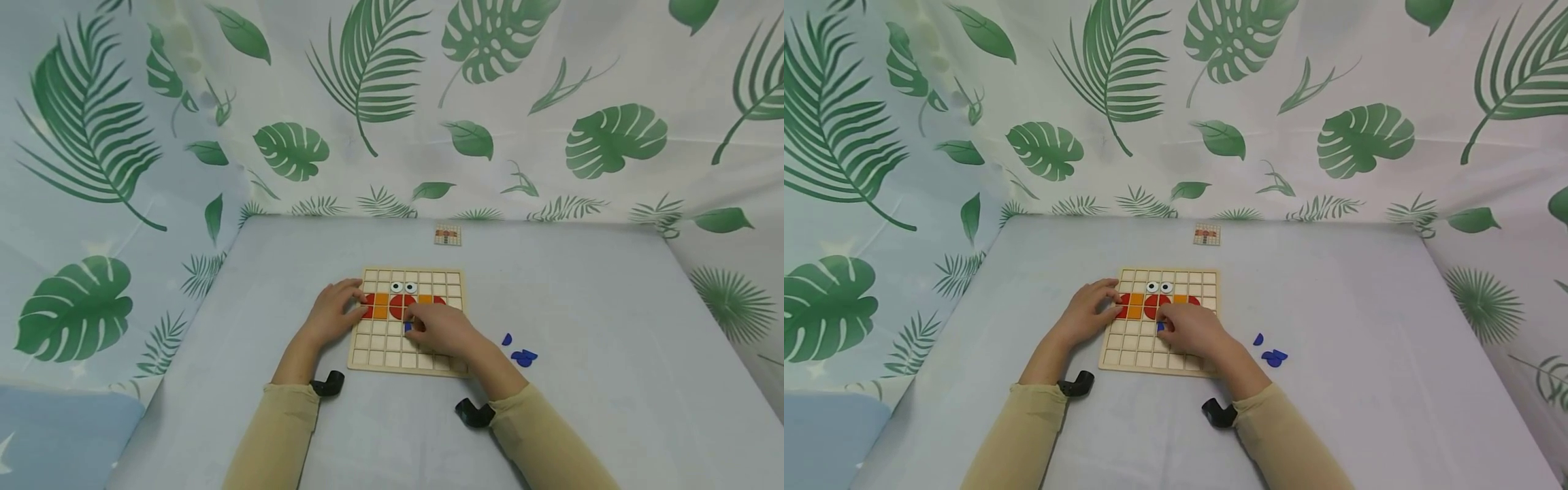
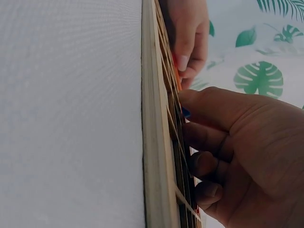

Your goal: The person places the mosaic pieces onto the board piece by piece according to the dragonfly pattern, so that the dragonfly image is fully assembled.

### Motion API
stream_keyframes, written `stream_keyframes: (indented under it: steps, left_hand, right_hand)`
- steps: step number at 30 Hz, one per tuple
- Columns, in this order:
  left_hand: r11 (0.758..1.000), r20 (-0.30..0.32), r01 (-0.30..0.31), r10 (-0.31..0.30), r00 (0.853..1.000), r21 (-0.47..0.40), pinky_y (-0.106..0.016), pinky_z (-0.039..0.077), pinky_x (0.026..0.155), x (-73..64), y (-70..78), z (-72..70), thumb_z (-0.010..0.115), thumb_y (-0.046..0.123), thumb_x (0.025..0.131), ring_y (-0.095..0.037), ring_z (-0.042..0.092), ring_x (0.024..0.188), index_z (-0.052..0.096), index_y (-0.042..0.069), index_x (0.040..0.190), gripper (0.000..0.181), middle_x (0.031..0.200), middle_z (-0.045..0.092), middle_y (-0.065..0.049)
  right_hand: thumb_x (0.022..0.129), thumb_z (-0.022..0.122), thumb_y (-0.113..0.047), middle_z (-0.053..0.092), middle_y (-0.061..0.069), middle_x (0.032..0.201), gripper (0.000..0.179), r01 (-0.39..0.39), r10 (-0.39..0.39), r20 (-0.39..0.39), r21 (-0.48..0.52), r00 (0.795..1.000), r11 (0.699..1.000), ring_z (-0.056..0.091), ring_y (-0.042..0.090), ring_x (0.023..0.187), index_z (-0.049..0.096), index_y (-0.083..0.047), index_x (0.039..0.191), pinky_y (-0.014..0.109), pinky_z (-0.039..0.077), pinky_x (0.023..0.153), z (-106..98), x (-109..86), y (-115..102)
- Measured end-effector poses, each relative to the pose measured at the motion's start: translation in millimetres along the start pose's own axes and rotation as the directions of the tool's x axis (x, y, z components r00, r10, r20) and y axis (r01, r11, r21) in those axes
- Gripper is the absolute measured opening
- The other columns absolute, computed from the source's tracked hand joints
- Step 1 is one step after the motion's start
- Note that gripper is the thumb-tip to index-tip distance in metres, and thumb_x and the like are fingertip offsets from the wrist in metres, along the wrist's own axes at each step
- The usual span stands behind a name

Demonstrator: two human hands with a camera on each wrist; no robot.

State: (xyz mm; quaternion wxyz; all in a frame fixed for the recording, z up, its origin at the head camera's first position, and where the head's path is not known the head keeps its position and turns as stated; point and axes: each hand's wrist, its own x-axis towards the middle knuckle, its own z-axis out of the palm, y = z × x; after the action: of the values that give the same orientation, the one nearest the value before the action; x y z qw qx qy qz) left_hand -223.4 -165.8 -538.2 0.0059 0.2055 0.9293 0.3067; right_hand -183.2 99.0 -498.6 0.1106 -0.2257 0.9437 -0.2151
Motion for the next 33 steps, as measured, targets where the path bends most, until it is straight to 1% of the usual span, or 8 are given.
stream_keyframes:
  steps: [6, 14, 19, 23, 29, 33]
  left_hand:
    - [1.0, 0.001, 0.005, -0.005, 1.0, -0.004, -0.058, 0.019, 0.123, 0.4, 0.3, -0.4, 0.065, 0.033, 0.095, -0.027, 0.041, 0.143, 0.06, 0.023, 0.099, 0.013, 0.149, 0.05, -0.004]
    - [1.0, -0.004, 0.007, -0.007, 1.0, -0.004, -0.058, 0.019, 0.123, 0.3, -1.0, 0.7, 0.065, 0.033, 0.095, -0.027, 0.041, 0.143, 0.06, 0.023, 0.099, 0.012, 0.149, 0.05, -0.004]
    - [1.0, 0.006, 0.017, -0.017, 1.0, 0.009, -0.056, 0.018, 0.124, 1.0, -0.9, 1.1, 0.064, 0.034, 0.096, -0.026, 0.04, 0.144, 0.06, 0.024, 0.1, 0.012, 0.15, 0.049, -0.003]
    - [1.0, 0.004, 0.015, -0.015, 1.0, 0.007, -0.057, 0.019, 0.124, 1.1, -0.1, 0.7, 0.064, 0.034, 0.096, -0.027, 0.041, 0.143, 0.06, 0.023, 0.1, 0.012, 0.149, 0.049, -0.004]
    - [1.0, -0.005, 0.006, -0.006, 1.0, 0.013, -0.058, 0.021, 0.123, 1.6, 0.1, 0.9, 0.066, 0.034, 0.095, -0.027, 0.043, 0.142, 0.06, 0.023, 0.099, 0.013, 0.148, 0.051, -0.004]
    - [1.0, -0.001, 0.012, -0.012, 1.0, 0.014, -0.057, 0.02, 0.123, 1.8, 0.4, 0.9, 0.066, 0.034, 0.095, -0.027, 0.043, 0.142, 0.059, 0.023, 0.098, 0.013, 0.148, 0.051, -0.004]
  right_hand:
    - [0.089, 0.073, -0.035, 0.057, -0.012, 0.074, 0.028, -0.001, 0.001, -0.005, -0.003, 1.0, 1.0, 0.052, 0.008, 0.066, 0.067, -0.023, 0.113, 0.026, 0.043, 0.057, 1.7, 0.2, 0.6]
    - [0.088, 0.074, -0.037, 0.058, -0.012, 0.075, 0.029, -0.018, 0.018, -0.009, 0.008, 1.0, 1.0, 0.052, 0.009, 0.068, 0.067, -0.023, 0.113, 0.027, 0.044, 0.06, 1.7, 0.8, 0.3]
    - [0.089, 0.072, -0.036, 0.059, -0.013, 0.076, 0.023, -0.018, 0.018, -0.017, 0.01, 1.0, 1.0, 0.052, 0.008, 0.069, 0.067, -0.024, 0.109, 0.026, 0.044, 0.061, 1.8, 0.8, 1.1]
    - [0.09, 0.072, -0.034, 0.059, -0.013, 0.075, 0.02, -0.006, 0.006, -0.026, -0.003, 1.0, 1.0, 0.052, 0.007, 0.067, 0.068, -0.024, 0.107, 0.026, 0.044, 0.06, 2.3, 0.6, 2.1]
    - [0.09, 0.072, -0.033, 0.06, -0.014, 0.078, 0.022, -0.002, 0.002, -0.03, -0.004, 1.0, 1.0, 0.052, 0.007, 0.069, 0.068, -0.024, 0.109, 0.025, 0.045, 0.06, 4.2, 1.3, 2.7]
    - [0.09, 0.072, -0.033, 0.061, -0.013, 0.08, 0.023, -0.007, 0.007, -0.029, -0.003, 1.0, 1.0, 0.053, 0.007, 0.07, 0.068, -0.024, 0.11, 0.025, 0.046, 0.062, 5.5, 2.1, 2.7]
